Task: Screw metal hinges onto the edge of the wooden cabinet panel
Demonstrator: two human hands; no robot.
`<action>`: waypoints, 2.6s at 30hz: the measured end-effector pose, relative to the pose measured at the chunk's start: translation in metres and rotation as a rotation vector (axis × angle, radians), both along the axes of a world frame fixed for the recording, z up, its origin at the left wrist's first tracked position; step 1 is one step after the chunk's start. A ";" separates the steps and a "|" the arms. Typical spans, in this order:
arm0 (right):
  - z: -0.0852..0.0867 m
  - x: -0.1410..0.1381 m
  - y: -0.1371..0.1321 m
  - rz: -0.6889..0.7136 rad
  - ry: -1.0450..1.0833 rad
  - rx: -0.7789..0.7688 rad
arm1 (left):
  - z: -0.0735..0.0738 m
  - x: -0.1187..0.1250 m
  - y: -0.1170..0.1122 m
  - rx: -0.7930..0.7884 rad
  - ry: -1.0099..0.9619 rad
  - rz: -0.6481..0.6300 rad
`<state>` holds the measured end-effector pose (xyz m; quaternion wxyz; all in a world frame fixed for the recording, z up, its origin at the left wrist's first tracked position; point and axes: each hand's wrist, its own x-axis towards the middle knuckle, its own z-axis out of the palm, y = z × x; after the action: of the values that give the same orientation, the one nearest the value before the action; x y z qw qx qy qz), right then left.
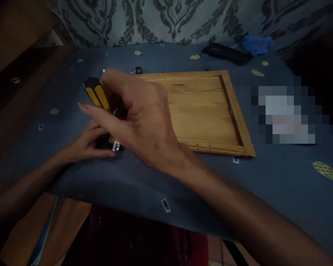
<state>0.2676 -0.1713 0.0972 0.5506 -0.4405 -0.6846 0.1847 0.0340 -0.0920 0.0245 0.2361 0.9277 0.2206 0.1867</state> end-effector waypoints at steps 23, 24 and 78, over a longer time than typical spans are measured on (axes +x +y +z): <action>-0.008 0.002 0.007 0.195 -0.045 -0.195 | 0.001 0.002 -0.001 -0.020 0.037 0.032; -0.006 0.004 0.008 0.246 -0.061 -0.209 | 0.001 0.002 -0.001 -0.024 0.038 0.032; -0.011 0.005 0.006 0.083 -0.125 0.029 | 0.006 0.001 -0.002 -0.003 0.043 0.011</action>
<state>0.2730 -0.1653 0.0863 0.5051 -0.4145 -0.7378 0.1695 0.0349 -0.0940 0.0301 0.2318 0.9300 0.2309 0.1677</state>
